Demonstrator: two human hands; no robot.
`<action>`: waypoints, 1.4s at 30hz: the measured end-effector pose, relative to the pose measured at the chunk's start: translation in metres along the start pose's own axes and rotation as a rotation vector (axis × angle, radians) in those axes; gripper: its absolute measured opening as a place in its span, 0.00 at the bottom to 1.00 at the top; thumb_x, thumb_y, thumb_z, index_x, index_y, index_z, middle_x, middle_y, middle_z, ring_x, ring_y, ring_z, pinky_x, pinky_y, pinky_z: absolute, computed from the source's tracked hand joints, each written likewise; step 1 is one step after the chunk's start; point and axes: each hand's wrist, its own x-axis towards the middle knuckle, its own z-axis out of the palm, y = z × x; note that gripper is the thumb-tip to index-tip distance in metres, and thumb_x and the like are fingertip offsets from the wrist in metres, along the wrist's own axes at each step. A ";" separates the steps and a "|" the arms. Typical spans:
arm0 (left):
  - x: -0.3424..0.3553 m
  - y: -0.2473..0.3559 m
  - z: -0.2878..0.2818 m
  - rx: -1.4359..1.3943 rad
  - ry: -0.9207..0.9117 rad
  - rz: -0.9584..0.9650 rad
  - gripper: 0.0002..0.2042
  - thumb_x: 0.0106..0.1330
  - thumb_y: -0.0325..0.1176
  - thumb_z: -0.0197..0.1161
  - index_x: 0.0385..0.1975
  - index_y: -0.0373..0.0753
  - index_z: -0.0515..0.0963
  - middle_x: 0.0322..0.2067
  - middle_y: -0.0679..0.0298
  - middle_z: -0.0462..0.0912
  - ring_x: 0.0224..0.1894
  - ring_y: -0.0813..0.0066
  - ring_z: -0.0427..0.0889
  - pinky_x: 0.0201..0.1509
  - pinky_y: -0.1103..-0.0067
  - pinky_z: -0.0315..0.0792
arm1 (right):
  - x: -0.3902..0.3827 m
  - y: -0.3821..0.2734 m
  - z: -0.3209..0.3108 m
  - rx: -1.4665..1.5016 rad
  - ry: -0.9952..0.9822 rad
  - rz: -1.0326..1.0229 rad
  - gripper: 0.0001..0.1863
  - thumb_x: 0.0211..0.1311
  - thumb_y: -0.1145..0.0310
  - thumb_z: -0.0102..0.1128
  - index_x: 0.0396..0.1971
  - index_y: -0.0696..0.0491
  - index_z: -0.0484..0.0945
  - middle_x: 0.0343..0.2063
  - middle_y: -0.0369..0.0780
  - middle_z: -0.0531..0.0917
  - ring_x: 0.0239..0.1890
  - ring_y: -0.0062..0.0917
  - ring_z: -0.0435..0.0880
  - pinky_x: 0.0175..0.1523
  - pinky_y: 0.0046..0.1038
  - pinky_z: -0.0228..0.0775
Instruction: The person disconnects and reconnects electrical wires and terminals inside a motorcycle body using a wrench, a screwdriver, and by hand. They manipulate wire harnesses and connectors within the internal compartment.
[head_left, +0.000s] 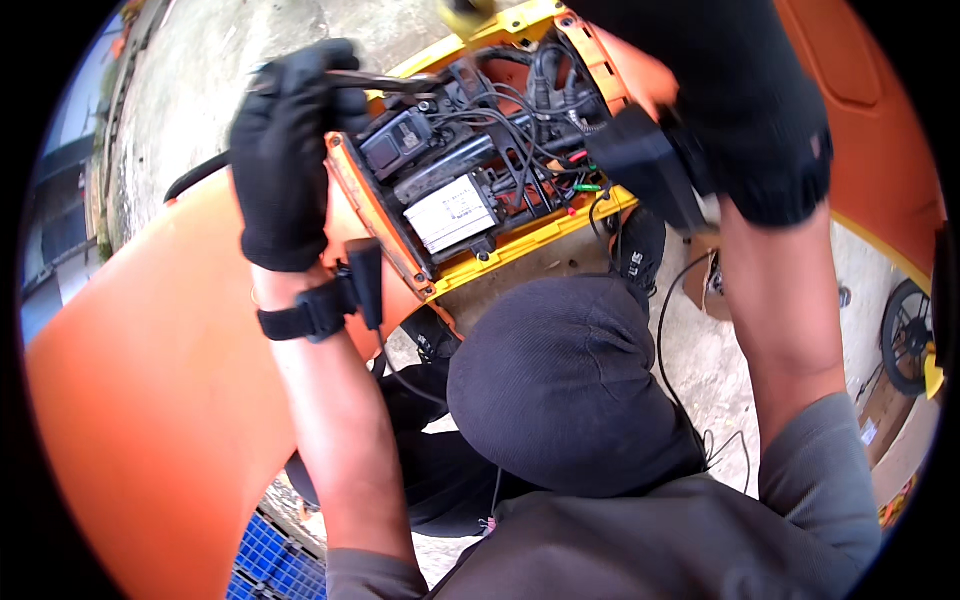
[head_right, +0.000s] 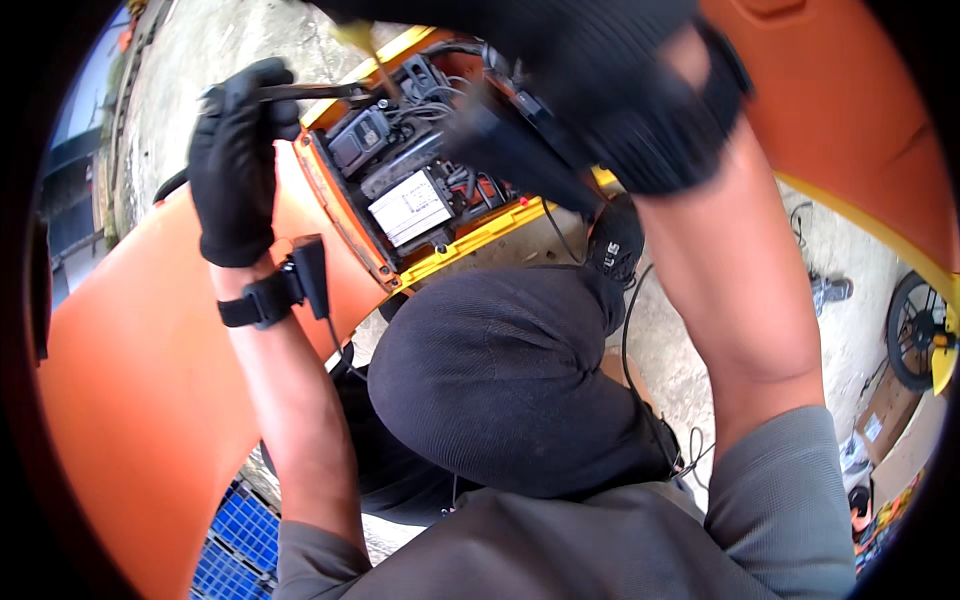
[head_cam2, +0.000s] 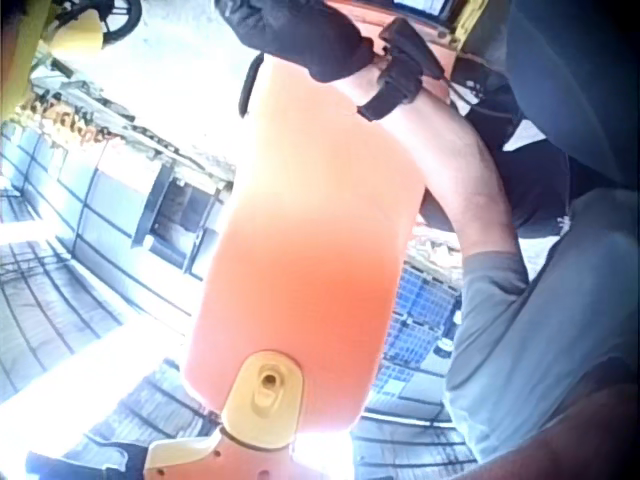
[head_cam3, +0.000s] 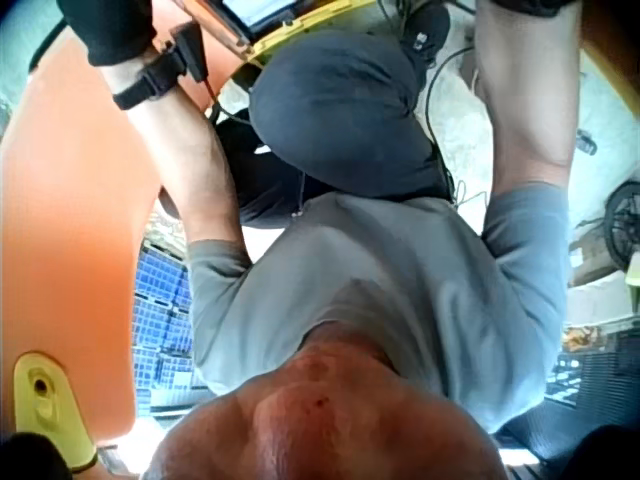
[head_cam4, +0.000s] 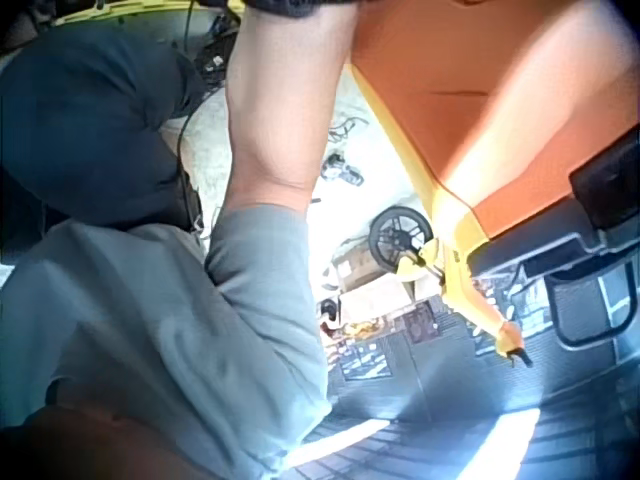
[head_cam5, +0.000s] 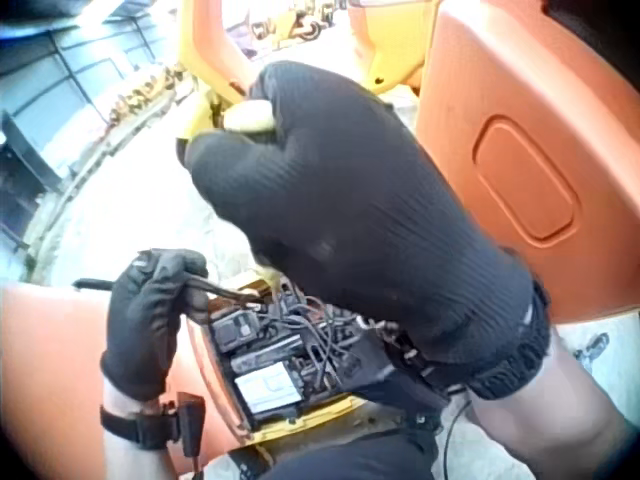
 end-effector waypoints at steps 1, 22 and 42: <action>-0.005 0.004 0.016 -0.022 -0.050 -0.010 0.11 0.73 0.28 0.56 0.47 0.28 0.81 0.30 0.61 0.84 0.29 0.77 0.82 0.36 0.80 0.77 | -0.006 -0.021 -0.017 0.120 -0.138 0.218 0.11 0.65 0.68 0.62 0.43 0.57 0.79 0.31 0.43 0.80 0.35 0.28 0.81 0.40 0.30 0.73; -0.019 -0.066 0.018 0.967 0.027 -0.075 0.14 0.62 0.35 0.70 0.45 0.37 0.83 0.38 0.53 0.85 0.42 0.62 0.85 0.47 0.69 0.78 | -0.197 -0.092 -0.096 0.542 -0.751 1.214 0.10 0.64 0.68 0.64 0.38 0.58 0.77 0.26 0.45 0.81 0.28 0.30 0.82 0.35 0.31 0.72; 0.035 -0.096 0.029 1.599 -0.369 -0.167 0.10 0.63 0.32 0.62 0.42 0.40 0.83 0.48 0.48 0.80 0.48 0.48 0.84 0.51 0.60 0.79 | -0.331 -0.146 -0.163 0.410 -0.885 1.455 0.08 0.64 0.68 0.65 0.32 0.56 0.78 0.20 0.45 0.80 0.23 0.36 0.82 0.31 0.34 0.71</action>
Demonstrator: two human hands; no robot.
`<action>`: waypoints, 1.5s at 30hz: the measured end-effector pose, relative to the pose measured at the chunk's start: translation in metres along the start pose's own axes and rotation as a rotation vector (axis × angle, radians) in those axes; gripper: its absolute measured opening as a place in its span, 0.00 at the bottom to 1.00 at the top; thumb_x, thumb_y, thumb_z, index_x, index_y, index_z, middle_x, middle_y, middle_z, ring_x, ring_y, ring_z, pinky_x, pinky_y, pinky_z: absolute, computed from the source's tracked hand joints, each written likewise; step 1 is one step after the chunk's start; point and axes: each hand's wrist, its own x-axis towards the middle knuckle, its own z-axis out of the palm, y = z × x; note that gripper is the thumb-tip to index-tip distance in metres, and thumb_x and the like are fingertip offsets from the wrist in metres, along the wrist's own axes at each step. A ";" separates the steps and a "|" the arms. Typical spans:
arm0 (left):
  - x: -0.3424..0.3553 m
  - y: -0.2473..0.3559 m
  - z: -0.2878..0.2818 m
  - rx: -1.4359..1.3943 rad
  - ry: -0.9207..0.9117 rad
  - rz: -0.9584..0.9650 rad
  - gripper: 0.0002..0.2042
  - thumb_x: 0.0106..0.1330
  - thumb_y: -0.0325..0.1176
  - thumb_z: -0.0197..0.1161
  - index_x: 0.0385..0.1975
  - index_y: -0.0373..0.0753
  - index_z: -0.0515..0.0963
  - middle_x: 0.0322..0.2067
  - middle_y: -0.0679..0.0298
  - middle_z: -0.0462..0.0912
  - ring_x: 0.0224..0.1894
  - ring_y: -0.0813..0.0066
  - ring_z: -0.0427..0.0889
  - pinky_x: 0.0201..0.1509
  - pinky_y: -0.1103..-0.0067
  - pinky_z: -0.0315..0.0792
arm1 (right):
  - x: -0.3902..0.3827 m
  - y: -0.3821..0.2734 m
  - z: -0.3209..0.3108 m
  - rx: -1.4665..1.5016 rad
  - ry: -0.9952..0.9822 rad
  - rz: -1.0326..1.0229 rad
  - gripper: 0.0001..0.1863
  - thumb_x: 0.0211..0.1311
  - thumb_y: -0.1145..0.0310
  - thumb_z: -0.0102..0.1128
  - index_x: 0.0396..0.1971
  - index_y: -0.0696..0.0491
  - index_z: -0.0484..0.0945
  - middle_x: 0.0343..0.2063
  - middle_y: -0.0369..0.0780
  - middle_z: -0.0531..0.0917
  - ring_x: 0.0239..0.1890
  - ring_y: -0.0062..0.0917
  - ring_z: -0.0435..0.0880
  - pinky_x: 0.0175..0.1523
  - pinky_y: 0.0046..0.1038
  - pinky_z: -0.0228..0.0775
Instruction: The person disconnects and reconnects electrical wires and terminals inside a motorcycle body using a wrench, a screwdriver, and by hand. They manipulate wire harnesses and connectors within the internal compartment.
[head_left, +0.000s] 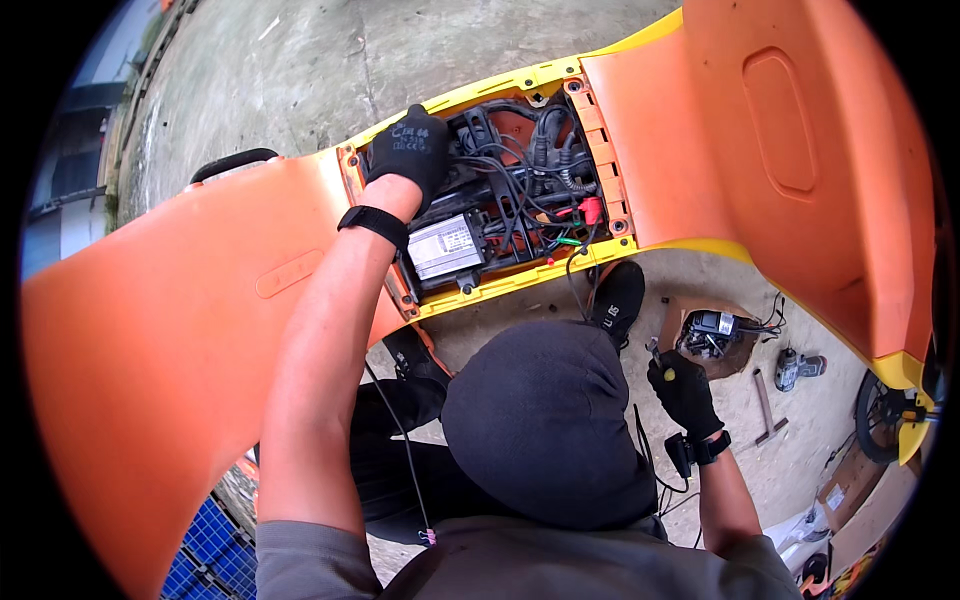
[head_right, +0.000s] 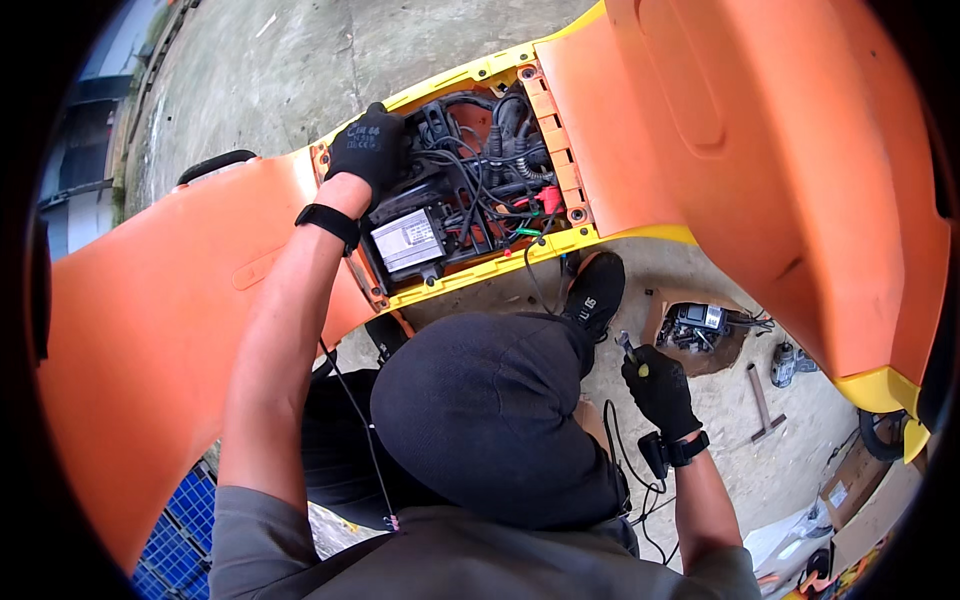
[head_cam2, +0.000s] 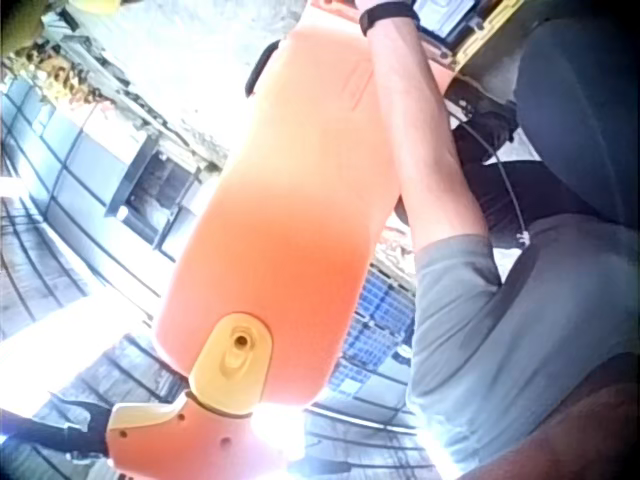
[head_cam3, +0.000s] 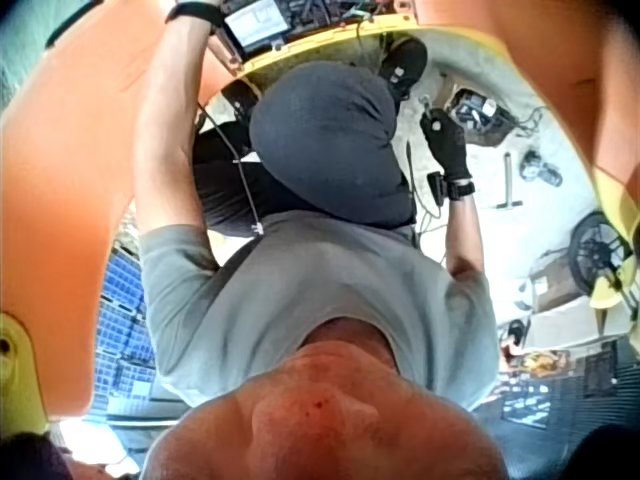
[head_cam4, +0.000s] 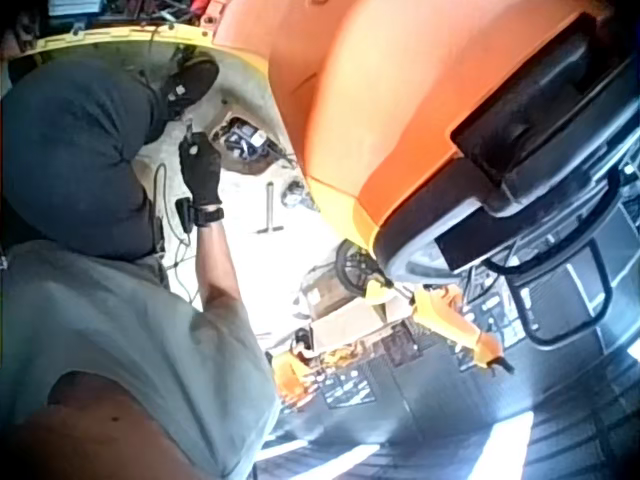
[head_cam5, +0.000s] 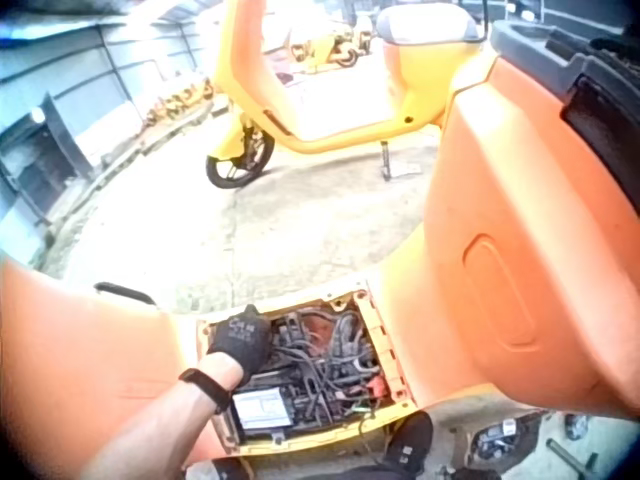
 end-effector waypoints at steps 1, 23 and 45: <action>0.001 0.000 0.000 0.017 -0.018 -0.002 0.11 0.63 0.31 0.62 0.44 0.41 0.84 0.49 0.49 0.81 0.49 0.49 0.85 0.52 0.60 0.79 | 0.000 0.000 0.000 -0.004 0.002 -0.003 0.08 0.64 0.68 0.65 0.32 0.56 0.78 0.20 0.45 0.80 0.23 0.36 0.82 0.31 0.34 0.71; -0.114 0.102 -0.060 -1.405 -0.547 0.377 0.08 0.68 0.30 0.62 0.41 0.31 0.80 0.34 0.61 0.84 0.33 0.77 0.84 0.38 0.79 0.78 | -0.010 -0.018 -0.026 0.558 0.117 0.063 0.15 0.67 0.65 0.67 0.49 0.54 0.80 0.32 0.33 0.83 0.32 0.15 0.82 0.37 0.23 0.75; -0.106 0.080 -0.029 -1.347 -0.406 0.272 0.12 0.74 0.35 0.59 0.48 0.34 0.79 0.36 0.67 0.83 0.36 0.81 0.82 0.42 0.82 0.75 | -0.001 0.075 -0.051 -0.529 0.234 -0.097 0.14 0.57 0.69 0.64 0.44 0.51 0.83 0.37 0.47 0.86 0.42 0.43 0.85 0.48 0.40 0.77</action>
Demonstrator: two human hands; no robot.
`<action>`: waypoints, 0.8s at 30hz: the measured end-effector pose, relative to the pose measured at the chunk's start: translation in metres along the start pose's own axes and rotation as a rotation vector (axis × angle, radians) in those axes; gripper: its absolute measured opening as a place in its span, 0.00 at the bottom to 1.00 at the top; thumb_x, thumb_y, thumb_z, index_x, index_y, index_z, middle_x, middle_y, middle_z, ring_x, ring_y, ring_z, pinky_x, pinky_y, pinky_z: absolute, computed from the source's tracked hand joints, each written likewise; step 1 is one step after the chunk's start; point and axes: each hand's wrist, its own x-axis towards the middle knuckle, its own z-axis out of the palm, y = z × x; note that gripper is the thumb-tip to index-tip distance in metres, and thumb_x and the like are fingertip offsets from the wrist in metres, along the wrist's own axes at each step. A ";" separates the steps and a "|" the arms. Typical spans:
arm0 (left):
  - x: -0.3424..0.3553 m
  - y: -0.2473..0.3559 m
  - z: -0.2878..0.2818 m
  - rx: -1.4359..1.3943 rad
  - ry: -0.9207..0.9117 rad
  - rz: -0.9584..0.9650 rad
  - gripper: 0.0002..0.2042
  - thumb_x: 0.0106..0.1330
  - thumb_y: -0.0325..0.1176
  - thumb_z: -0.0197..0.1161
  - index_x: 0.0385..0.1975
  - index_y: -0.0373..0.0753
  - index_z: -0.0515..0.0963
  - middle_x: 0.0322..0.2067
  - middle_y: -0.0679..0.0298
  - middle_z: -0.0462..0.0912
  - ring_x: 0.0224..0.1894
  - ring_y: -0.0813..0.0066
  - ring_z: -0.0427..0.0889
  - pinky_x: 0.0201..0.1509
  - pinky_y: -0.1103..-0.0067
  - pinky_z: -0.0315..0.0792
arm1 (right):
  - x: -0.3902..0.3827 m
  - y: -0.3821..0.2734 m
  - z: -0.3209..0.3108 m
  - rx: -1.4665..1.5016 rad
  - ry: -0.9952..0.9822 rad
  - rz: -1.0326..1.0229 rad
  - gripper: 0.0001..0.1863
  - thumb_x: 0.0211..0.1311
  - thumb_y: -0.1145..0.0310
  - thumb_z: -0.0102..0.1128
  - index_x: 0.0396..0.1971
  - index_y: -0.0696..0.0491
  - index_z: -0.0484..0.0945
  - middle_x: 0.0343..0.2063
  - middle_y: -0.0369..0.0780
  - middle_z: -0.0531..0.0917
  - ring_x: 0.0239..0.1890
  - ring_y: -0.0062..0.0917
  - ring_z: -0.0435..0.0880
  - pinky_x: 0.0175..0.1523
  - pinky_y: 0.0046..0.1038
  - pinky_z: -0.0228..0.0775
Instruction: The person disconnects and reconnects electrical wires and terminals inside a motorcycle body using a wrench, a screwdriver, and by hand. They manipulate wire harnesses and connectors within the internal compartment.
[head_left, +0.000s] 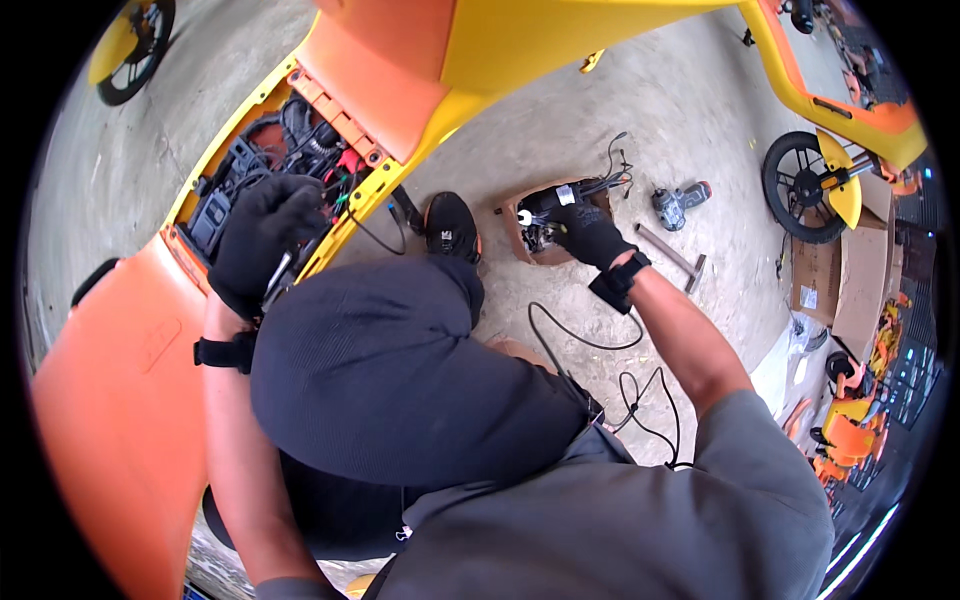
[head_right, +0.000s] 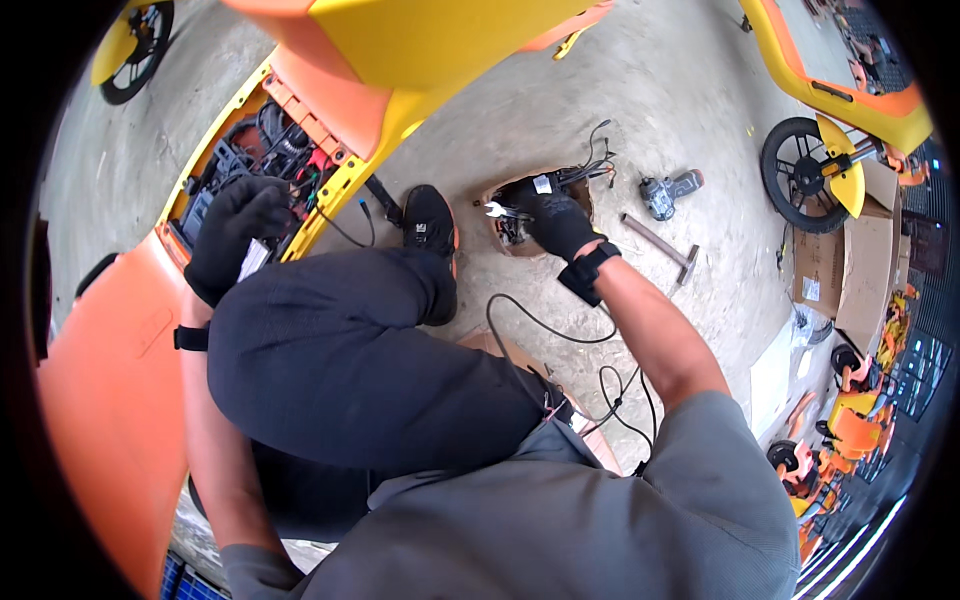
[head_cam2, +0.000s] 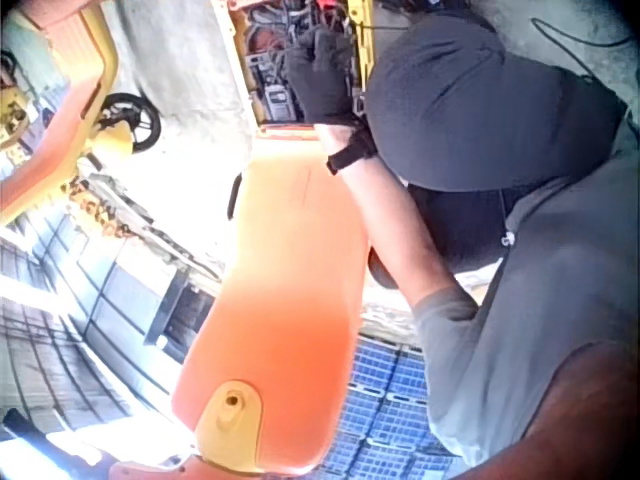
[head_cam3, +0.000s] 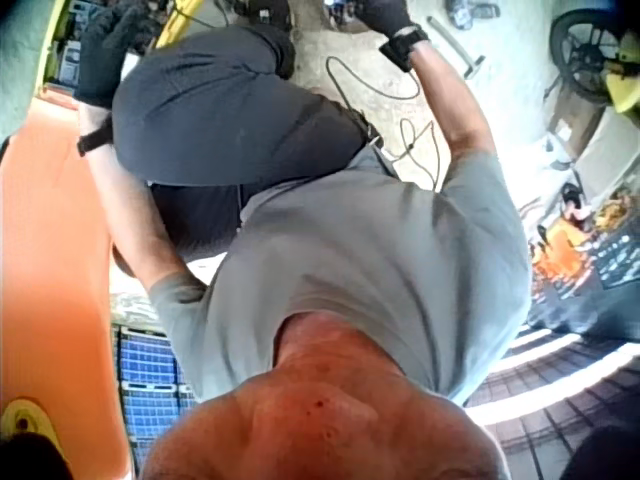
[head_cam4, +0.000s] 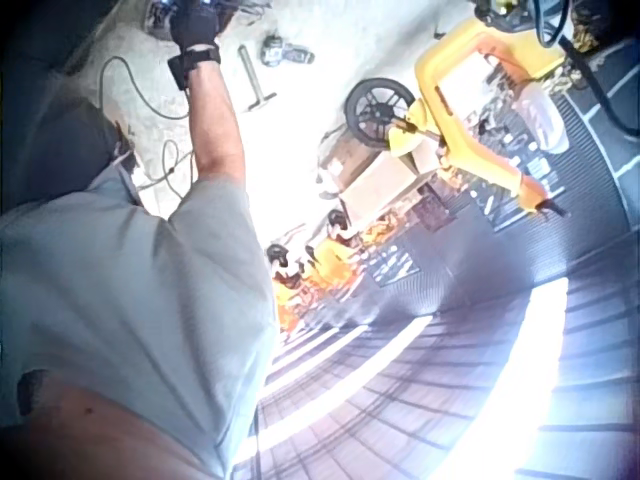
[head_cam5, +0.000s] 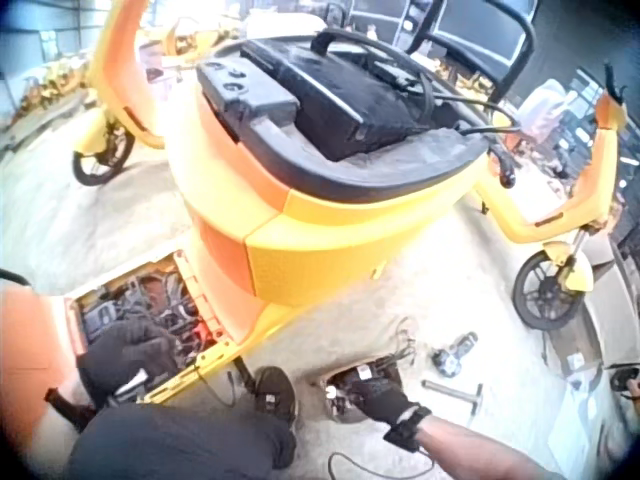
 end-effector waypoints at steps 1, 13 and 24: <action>-0.002 -0.008 -0.006 0.001 0.073 0.003 0.12 0.74 0.36 0.59 0.49 0.35 0.78 0.35 0.67 0.83 0.35 0.82 0.82 0.42 0.83 0.75 | -0.003 0.021 0.008 -0.063 -0.004 -0.063 0.13 0.57 0.69 0.63 0.43 0.51 0.84 0.38 0.47 0.86 0.42 0.43 0.86 0.48 0.41 0.78; -0.051 -0.070 -0.040 0.070 0.268 -0.044 0.08 0.71 0.34 0.63 0.40 0.35 0.81 0.31 0.71 0.82 0.32 0.83 0.79 0.37 0.82 0.74 | 0.020 0.057 0.086 -0.160 0.123 -0.300 0.16 0.59 0.64 0.62 0.47 0.47 0.85 0.43 0.45 0.86 0.47 0.39 0.85 0.51 0.40 0.75; -0.077 -0.104 -0.043 0.667 0.549 -0.108 0.15 0.63 0.40 0.65 0.39 0.33 0.84 0.38 0.46 0.86 0.44 0.49 0.85 0.51 0.65 0.77 | -0.006 0.002 0.036 -0.417 0.416 -0.368 0.12 0.65 0.70 0.58 0.45 0.54 0.84 0.39 0.46 0.86 0.41 0.33 0.84 0.44 0.35 0.75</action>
